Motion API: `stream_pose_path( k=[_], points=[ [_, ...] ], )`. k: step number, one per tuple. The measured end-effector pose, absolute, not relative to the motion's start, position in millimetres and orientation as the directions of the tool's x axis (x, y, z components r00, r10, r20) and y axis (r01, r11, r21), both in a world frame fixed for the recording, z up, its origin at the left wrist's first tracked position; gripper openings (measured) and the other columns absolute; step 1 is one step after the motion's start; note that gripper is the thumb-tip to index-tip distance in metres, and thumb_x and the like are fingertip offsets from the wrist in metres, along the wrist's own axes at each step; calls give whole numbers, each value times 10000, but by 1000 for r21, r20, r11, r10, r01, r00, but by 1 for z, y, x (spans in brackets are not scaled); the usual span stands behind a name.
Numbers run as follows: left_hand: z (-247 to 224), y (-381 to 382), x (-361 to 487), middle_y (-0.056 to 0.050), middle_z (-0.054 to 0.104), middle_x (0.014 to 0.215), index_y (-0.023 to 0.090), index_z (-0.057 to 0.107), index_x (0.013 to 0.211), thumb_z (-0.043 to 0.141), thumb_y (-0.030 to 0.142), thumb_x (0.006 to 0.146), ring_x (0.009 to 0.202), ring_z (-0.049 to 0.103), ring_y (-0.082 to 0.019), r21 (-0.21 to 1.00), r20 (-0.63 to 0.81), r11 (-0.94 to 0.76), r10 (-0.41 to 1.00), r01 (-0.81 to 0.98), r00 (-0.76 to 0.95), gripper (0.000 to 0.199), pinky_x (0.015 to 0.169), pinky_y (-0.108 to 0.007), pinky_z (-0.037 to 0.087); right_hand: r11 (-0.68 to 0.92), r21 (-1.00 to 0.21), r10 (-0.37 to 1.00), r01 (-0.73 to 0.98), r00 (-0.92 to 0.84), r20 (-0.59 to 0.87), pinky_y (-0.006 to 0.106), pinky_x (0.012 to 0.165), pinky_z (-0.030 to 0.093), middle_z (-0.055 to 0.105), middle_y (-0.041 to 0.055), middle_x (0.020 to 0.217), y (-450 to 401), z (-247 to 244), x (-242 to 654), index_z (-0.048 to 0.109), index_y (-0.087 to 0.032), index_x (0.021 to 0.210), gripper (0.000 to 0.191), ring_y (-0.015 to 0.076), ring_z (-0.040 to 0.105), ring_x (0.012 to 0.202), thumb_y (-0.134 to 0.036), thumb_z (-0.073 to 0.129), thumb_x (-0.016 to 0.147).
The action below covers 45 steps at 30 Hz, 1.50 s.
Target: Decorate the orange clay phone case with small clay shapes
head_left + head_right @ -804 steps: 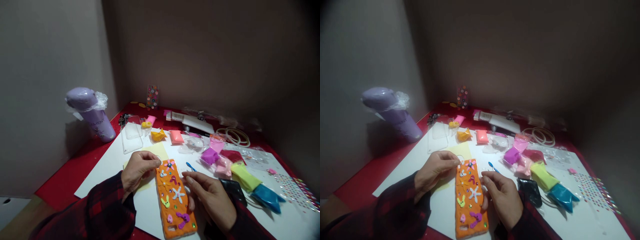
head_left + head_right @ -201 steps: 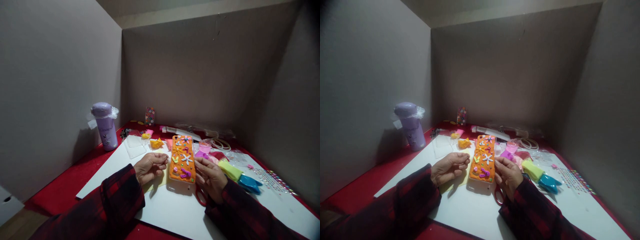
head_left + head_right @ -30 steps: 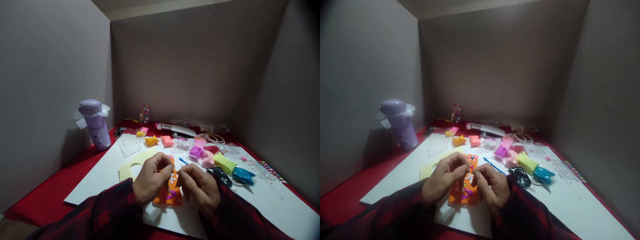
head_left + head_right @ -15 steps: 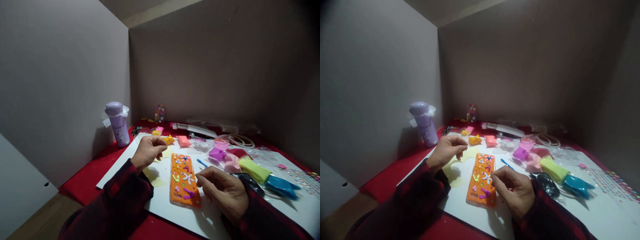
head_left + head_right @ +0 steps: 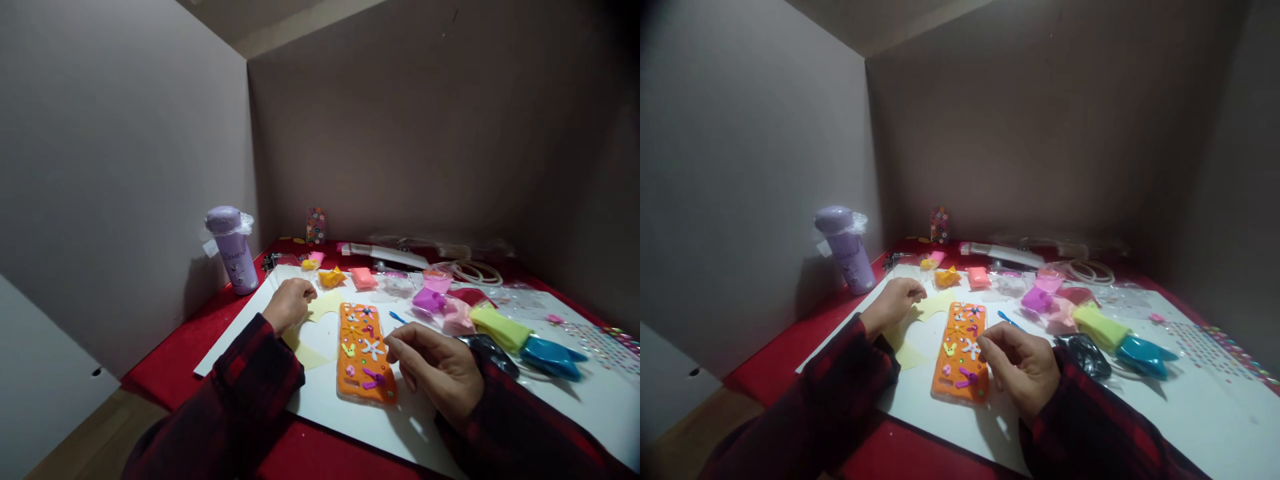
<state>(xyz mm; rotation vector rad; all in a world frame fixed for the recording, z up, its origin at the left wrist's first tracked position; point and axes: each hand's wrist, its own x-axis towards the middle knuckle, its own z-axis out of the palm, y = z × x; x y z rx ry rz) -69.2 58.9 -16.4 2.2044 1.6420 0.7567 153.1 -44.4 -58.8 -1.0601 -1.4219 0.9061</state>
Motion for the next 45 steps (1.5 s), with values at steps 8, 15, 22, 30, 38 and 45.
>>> stream_pose_path(
  k=[8, 15, 22, 30, 38, 45],
  points=[
    [-14, 70, -94, -36, 661, 727, 185, 654, 677, 609, 179, 685, 682, 573, -158, 416, 308, -156, 951, 896, 23, 46, 606, -244, 390, 334, -927, 942, 170, -25, 334, 206, 386, 336, 570, -1, 574, -45, -58, 154, 596, -187, 689, 272, 68, 427, 387, -439, 571, 789],
    [-10, 72, -108, -44, 678, 727, 187, 674, 691, 554, 65, 655, 687, 587, -160, 436, 294, -62, 953, 898, -77, 175, 584, -235, 380, 325, -931, 945, 164, -27, 326, 207, 385, 333, 563, -3, 576, -45, -59, 154, 597, -188, 693, 276, 70, 428, 393, -448, 576, 783],
    [0, 53, -78, -24, 632, 630, 161, 617, 630, 581, 327, 745, 618, 570, -153, 554, 354, -227, 935, 801, 20, 204, 559, -239, 399, 233, -972, 972, 18, -36, 232, 194, 365, 304, 580, -7, 577, -45, -54, 151, 588, -172, 695, 286, 52, 408, 366, -452, 622, 745],
    [-13, 5, -21, -28, 599, 701, 146, 628, 762, 544, 193, 815, 622, 506, -113, 547, 574, -754, 654, 363, 493, 110, 587, -240, 401, 79, -982, 989, -173, -109, 99, 143, 317, 210, 604, -16, 562, -37, -47, 150, 584, -148, 697, 275, 9, 376, 313, -410, 667, 708],
    [-14, -3, -15, -26, 579, 678, 149, 598, 761, 550, 123, 794, 702, 479, -144, 408, 629, -856, 516, 318, 582, 64, 663, -285, 394, 77, -980, 983, -186, -149, 105, 128, 315, 200, 618, -10, 564, -34, -51, 152, 612, -134, 760, 250, 9, 422, 299, -382, 639, 741],
    [-12, -3, -17, -35, 593, 713, 156, 579, 798, 554, 116, 781, 728, 484, -161, 352, 668, -883, 470, 311, 577, 50, 682, -311, 407, 64, -981, 986, -181, -143, 90, 144, 303, 213, 627, -9, 570, -34, -50, 151, 624, -144, 788, 258, 32, 441, 296, -395, 641, 731]
  ],
)
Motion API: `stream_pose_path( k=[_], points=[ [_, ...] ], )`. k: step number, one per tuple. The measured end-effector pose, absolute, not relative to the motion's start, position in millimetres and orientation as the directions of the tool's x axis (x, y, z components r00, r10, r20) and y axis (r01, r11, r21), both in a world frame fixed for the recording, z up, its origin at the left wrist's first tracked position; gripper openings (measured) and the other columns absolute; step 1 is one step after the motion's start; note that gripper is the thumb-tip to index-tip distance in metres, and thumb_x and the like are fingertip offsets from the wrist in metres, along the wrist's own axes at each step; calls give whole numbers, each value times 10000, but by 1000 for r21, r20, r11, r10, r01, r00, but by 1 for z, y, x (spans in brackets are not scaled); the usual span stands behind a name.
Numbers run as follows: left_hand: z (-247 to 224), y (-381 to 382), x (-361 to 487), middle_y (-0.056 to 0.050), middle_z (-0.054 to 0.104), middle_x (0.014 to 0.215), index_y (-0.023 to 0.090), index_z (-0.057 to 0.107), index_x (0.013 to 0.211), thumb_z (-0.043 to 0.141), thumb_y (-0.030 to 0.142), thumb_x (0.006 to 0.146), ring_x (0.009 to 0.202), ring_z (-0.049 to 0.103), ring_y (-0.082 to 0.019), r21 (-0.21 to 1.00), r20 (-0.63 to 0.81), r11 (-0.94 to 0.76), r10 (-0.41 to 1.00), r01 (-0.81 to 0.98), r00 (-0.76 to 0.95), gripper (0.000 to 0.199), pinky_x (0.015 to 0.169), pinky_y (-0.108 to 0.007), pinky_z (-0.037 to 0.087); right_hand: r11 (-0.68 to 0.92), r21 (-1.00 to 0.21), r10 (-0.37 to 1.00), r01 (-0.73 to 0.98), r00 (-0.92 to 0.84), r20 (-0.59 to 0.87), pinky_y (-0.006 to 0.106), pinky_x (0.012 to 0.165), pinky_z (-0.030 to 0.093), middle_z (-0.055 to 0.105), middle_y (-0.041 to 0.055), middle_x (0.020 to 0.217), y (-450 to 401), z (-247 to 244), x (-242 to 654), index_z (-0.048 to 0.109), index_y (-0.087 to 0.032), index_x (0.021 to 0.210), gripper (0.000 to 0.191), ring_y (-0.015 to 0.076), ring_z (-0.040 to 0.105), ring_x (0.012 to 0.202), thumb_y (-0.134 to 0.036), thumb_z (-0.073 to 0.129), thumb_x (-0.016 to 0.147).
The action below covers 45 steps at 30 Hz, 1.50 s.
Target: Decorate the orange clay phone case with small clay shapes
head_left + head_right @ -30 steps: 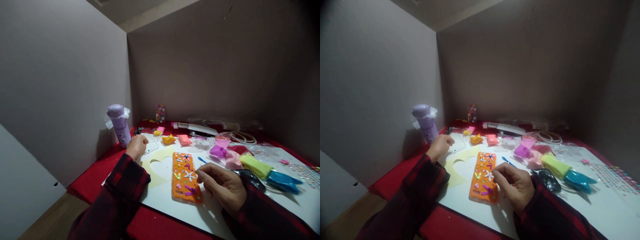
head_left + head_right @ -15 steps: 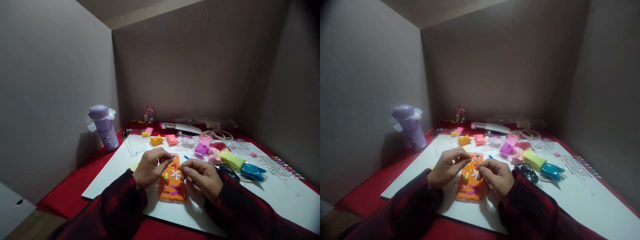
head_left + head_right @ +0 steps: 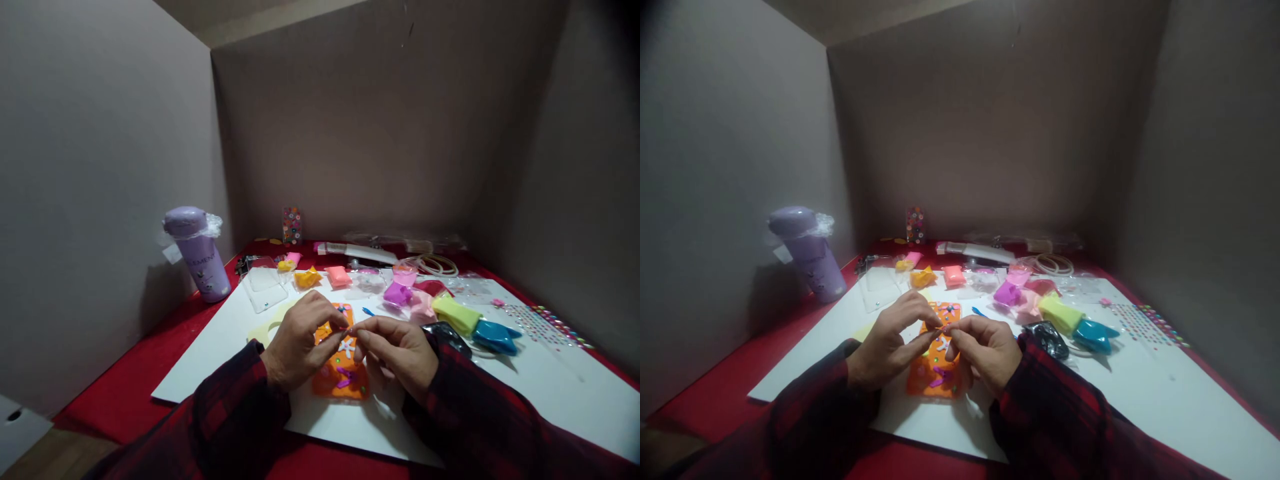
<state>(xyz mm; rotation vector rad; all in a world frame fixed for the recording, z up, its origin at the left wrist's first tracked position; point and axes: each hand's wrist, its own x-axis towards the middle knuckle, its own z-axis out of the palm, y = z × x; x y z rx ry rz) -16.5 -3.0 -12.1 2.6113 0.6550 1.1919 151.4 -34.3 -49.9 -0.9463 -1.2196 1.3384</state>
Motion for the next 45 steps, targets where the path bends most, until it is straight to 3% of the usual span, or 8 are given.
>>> stream_pose_path(
  k=[14, 29, 42, 45],
  points=[
    [-19, 0, -13, -42, 622, 710, 154, 593, 786, 497, 158, 833, 724, 487, -166, 115, 688, -909, 364, 400, 628, 107, 670, -329, 400, 84, -991, 984, -101, -148, 98, 157, 302, 257, 592, -27, 530, -36, -50, 151, 598, -144, 718, 277, 29, 423, 291, -418, 625, 743],
    [-16, -1, -14, -32, 594, 676, 153, 573, 735, 465, 166, 860, 717, 486, -158, 23, 663, -890, 354, 454, 660, 166, 681, -322, 408, 74, -988, 982, -138, -161, 96, 155, 306, 222, 634, -1, 589, -34, -51, 153, 622, -145, 820, 283, 43, 468, 308, -415, 633, 738],
    [-15, -7, -16, -39, 576, 688, 144, 563, 762, 437, 141, 867, 742, 472, -181, -199, 632, -844, 277, 498, 724, 163, 681, -336, 383, 84, -982, 969, -172, -215, 120, 157, 320, 232, 635, 8, 617, -36, -50, 154, 667, -151, 949, 309, 36, 471, 327, -389, 628, 755],
    [-15, -7, -16, -42, 579, 697, 141, 557, 749, 446, 136, 857, 753, 478, -184, -193, 639, -839, 287, 510, 714, 155, 694, -340, 390, 77, -978, 972, -195, -205, 118, 150, 319, 239, 633, 4, 601, -37, -49, 153, 670, -156, 947, 281, 32, 466, 321, -360, 625, 758]
  ],
)
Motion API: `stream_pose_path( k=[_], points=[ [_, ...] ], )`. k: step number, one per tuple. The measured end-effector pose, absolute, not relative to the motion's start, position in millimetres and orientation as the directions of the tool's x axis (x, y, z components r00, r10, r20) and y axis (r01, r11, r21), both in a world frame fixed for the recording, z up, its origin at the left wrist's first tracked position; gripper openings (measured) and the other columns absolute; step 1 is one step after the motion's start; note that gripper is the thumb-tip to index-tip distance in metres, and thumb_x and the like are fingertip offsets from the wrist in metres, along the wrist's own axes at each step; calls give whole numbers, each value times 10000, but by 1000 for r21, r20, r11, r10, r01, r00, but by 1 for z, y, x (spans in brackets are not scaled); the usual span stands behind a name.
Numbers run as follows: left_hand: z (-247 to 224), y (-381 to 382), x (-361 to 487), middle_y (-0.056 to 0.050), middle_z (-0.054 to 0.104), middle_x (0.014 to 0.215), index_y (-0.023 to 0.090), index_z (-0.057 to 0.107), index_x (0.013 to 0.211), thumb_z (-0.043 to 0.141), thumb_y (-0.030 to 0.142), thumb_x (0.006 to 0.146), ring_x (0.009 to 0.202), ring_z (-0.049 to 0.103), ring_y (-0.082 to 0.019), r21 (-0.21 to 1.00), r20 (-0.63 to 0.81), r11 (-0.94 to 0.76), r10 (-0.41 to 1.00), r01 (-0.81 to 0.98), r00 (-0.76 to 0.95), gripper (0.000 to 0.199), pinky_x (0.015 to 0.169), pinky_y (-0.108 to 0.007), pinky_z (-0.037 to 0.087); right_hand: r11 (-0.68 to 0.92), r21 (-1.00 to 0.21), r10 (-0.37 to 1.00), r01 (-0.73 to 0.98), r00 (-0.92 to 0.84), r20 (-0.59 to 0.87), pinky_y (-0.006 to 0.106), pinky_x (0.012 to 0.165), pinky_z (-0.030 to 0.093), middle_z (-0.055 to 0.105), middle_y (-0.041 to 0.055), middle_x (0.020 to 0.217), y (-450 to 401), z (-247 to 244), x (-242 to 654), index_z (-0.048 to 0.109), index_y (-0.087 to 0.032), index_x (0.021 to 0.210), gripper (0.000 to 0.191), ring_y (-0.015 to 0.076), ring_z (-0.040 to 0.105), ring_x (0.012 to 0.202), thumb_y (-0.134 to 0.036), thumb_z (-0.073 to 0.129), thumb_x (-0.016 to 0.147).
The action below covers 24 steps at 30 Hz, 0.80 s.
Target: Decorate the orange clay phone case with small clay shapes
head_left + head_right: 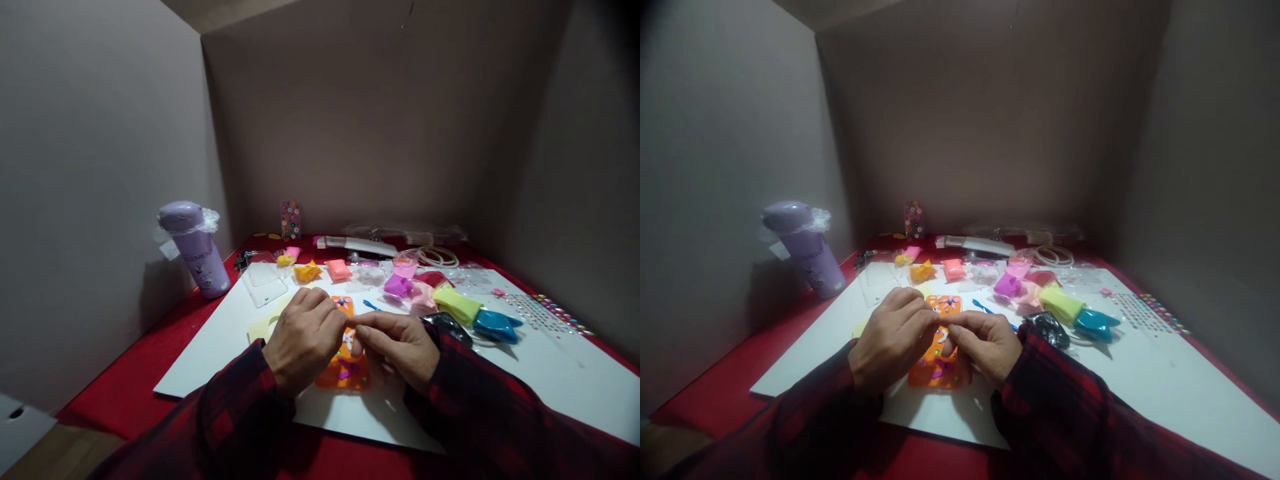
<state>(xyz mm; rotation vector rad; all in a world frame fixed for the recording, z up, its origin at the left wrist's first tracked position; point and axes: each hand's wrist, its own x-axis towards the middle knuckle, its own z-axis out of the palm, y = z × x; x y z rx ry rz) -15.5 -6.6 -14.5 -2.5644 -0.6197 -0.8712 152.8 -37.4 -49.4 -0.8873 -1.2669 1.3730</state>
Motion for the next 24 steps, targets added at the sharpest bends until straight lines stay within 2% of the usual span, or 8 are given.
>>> stream_pose_path(
  k=[9, 12, 15, 17, 20, 22, 24],
  points=[
    [-7, -4, -18, -29, 562, 660, 141, 542, 721, 487, 110, 811, 702, 462, -155, 1, 699, -867, 357, 499, 619, 110, 687, -325, 401, 70, -982, 981, -176, -169, 100, 158, 322, 213, 630, 13, 598, -39, -47, 152, 658, -137, 930, 300, 36, 456, 310, -374, 614, 752],
    [-3, -3, -23, -22, 559, 691, 142, 542, 744, 515, 105, 799, 716, 465, -144, 137, 727, -872, 411, 470, 550, 72, 698, -310, 395, 78, -981, 982, -177, -154, 106, 157, 320, 221, 628, 11, 596, -39, -46, 152, 657, -137, 925, 294, 33, 454, 306, -371, 617, 753],
    [1, -2, -27, -22, 565, 718, 142, 558, 727, 546, 129, 789, 725, 487, -135, 340, 726, -825, 535, 451, 432, 64, 697, -289, 394, 67, -979, 988, -194, -123, 92, 146, 325, 236, 619, -1, 584, -39, -46, 152, 652, -145, 895, 279, 24, 446, 313, -378, 636, 741],
    [3, -1, -28, -20, 573, 727, 140, 577, 729, 565, 168, 781, 715, 504, -126, 546, 627, -724, 687, 421, 368, 60, 689, -275, 398, 53, -980, 991, -194, -109, 75, 138, 329, 237, 615, -7, 578, -39, -46, 152, 652, -153, 883, 277, 20, 447, 320, -386, 643, 734],
    [5, 0, -28, 2, 571, 702, 136, 585, 740, 604, 230, 752, 658, 503, -100, 853, 346, -437, 883, 287, 317, 97, 638, -240, 397, 50, -984, 992, -171, -105, 68, 150, 319, 259, 614, -4, 573, -38, -46, 152, 655, -153, 888, 286, 29, 440, 322, -393, 639, 732],
    [5, 2, -27, 19, 555, 673, 130, 577, 715, 634, 238, 719, 626, 484, -82, 950, 193, -257, 930, 179, 313, 122, 616, -219, 388, 49, -984, 992, -172, -110, 69, 157, 317, 286, 614, -2, 579, -39, -47, 152, 652, -150, 889, 285, 32, 434, 324, -388, 638, 733],
    [5, 3, -28, 28, 542, 653, 121, 576, 690, 651, 224, 691, 611, 468, -70, 981, 112, -156, 940, 115, 322, 128, 616, -210, 380, 46, -981, 990, -186, -123, 70, 153, 322, 300, 612, -5, 580, -39, -47, 152, 647, -148, 884, 279, 26, 432, 323, -384, 638, 735]
  ],
)
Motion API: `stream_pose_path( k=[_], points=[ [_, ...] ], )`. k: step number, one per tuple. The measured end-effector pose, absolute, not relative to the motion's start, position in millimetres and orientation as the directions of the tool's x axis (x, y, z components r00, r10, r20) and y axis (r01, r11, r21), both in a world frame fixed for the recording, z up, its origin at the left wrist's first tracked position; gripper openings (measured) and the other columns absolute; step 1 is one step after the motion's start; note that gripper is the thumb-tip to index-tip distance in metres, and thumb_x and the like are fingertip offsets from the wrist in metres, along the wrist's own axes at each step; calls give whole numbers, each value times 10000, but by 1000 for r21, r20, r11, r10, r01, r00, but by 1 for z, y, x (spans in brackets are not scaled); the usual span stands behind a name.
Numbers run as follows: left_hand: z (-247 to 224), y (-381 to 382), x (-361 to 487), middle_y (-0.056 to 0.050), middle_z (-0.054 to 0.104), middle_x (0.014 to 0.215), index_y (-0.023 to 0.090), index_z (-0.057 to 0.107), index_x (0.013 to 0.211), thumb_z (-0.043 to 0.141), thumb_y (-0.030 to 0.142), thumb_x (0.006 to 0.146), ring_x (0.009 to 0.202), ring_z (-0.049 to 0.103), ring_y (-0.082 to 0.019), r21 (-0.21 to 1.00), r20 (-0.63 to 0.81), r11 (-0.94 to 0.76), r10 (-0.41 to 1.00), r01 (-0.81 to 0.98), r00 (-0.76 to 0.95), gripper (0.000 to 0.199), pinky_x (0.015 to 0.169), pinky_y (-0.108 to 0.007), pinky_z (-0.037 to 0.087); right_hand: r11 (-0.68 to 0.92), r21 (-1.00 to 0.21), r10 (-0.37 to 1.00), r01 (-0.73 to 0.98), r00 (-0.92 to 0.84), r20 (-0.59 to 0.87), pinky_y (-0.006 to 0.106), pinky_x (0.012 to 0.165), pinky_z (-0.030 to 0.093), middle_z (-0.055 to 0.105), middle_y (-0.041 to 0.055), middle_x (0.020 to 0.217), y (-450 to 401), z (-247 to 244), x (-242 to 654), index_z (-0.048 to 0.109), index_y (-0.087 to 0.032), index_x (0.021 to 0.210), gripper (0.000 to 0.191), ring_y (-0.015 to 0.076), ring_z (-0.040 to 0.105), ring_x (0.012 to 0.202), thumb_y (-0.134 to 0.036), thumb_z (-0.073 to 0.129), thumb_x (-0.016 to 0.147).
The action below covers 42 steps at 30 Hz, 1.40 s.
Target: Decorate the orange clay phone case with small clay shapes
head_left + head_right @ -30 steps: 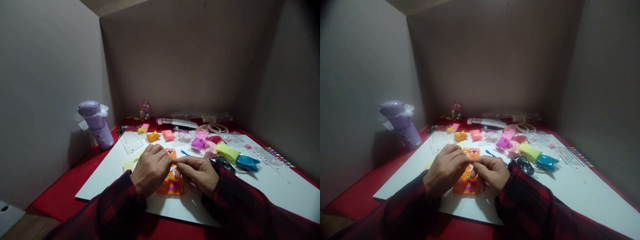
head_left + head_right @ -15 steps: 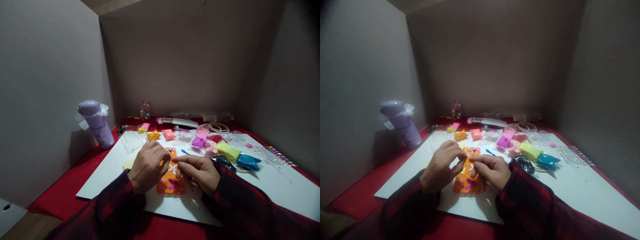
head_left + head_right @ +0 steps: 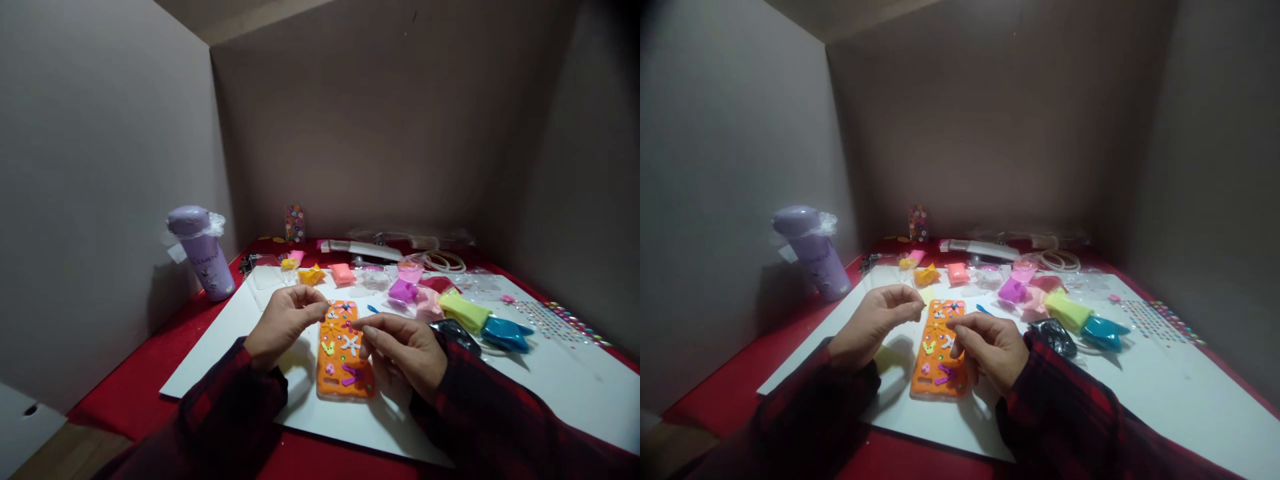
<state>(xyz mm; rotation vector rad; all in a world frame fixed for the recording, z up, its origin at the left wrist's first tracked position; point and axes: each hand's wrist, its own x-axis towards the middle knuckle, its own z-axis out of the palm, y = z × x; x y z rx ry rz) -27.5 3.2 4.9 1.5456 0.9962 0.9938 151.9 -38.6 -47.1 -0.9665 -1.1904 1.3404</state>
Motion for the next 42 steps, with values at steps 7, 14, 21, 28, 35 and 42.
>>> stream_pose_path(
  k=[7, 14, 21, 28, 35, 42],
  points=[
    [4, 4, -29, 13, 550, 650, 104, 595, 689, 644, 205, 670, 607, 465, -76, 992, 24, -63, 942, 105, 335, 114, 606, -221, 362, 63, -985, 989, -160, -120, 83, 153, 317, 258, 604, -1, 560, -38, -47, 151, 648, -142, 876, 301, 26, 412, 321, -403, 647, 726],
    [7, 6, -32, 11, 553, 614, 106, 599, 670, 613, 176, 678, 589, 473, -79, 966, -4, -88, 935, 245, 355, 72, 597, -219, 363, 53, -985, 991, -166, -109, 71, 135, 329, 297, 606, -5, 559, -40, -47, 153, 650, -143, 866, 278, 15, 415, 328, -380, 662, 722],
    [16, 8, -45, 22, 526, 589, 100, 598, 663, 613, 172, 665, 562, 457, -74, 890, -205, -42, 851, 453, 483, 73, 568, -213, 353, 69, -991, 992, -112, -94, 80, 155, 326, 330, 602, -8, 568, -41, -47, 154, 653, -150, 847, 273, 28, 424, 336, -392, 664, 721],
    [8, 15, -49, 26, 514, 585, 113, 577, 646, 595, 178, 629, 553, 438, -74, 864, -231, -68, 827, 499, 513, 69, 548, -206, 339, 43, -995, 994, -94, -98, 52, 144, 309, 290, 596, 3, 588, -42, -47, 155, 649, -152, 868, 298, 22, 400, 344, -411, 662, 722],
    [2, 15, -48, 29, 494, 580, 129, 563, 647, 541, 198, 623, 523, 410, -78, 757, -328, -143, 761, 638, 560, 76, 489, -203, 303, 53, -997, 994, -64, -93, 59, 162, 301, 299, 598, 10, 593, -42, -45, 156, 645, -161, 844, 285, 35, 401, 344, -419, 656, 724],
    [6, 12, -43, 31, 491, 558, 131, 545, 627, 528, 191, 622, 484, 377, -69, 723, -414, -112, 720, 682, 557, 62, 445, -202, 262, 73, -996, 993, -43, -94, 77, 181, 311, 353, 606, 22, 591, -40, -46, 158, 656, -156, 847, 314, 56, 439, 352, -442, 661, 718]
  ],
)
